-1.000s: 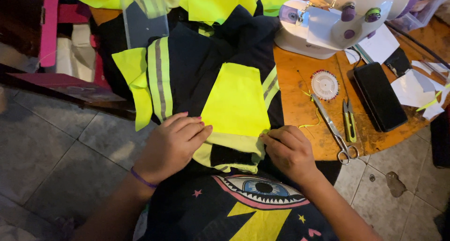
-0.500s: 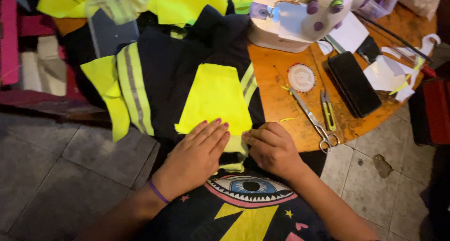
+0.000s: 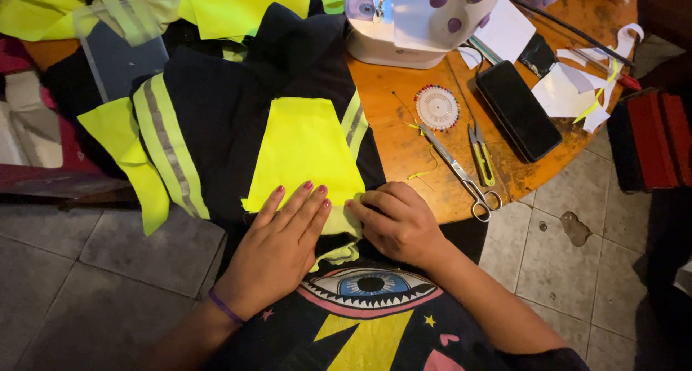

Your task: The person aligns a piece of neon yellow fabric onto a black garment with reflective stripes. They fold the edges of the yellow fabric and secure it to the black material using multiple straight pins.

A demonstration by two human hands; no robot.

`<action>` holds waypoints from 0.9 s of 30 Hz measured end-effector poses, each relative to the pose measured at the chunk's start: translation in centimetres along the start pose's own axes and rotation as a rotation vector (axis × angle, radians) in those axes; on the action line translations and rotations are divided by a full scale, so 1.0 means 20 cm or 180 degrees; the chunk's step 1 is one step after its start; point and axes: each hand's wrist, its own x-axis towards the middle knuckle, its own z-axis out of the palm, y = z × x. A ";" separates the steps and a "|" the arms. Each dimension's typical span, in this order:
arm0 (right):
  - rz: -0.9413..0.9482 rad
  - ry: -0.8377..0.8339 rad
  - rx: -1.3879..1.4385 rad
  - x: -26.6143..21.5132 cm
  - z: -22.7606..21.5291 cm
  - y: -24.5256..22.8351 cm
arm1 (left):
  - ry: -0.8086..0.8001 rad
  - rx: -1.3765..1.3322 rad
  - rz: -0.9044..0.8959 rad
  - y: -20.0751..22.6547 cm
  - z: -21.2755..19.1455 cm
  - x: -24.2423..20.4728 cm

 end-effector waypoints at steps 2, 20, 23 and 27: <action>-0.0038 -0.0041 -0.0025 -0.01 0.01 0.01 | -0.0012 -0.0055 0.0046 -0.01 -0.02 0.00; -0.0109 -0.0109 -0.0042 0.00 0.02 0.00 | 0.0111 0.0086 0.0144 -0.01 -0.05 0.02; -0.0099 -0.0067 -0.0016 0.01 0.02 0.00 | 0.0173 0.0074 0.0201 -0.01 -0.07 0.02; 0.0013 -0.0135 0.0002 0.00 0.02 -0.01 | 0.0163 0.0135 0.0168 -0.01 -0.05 0.01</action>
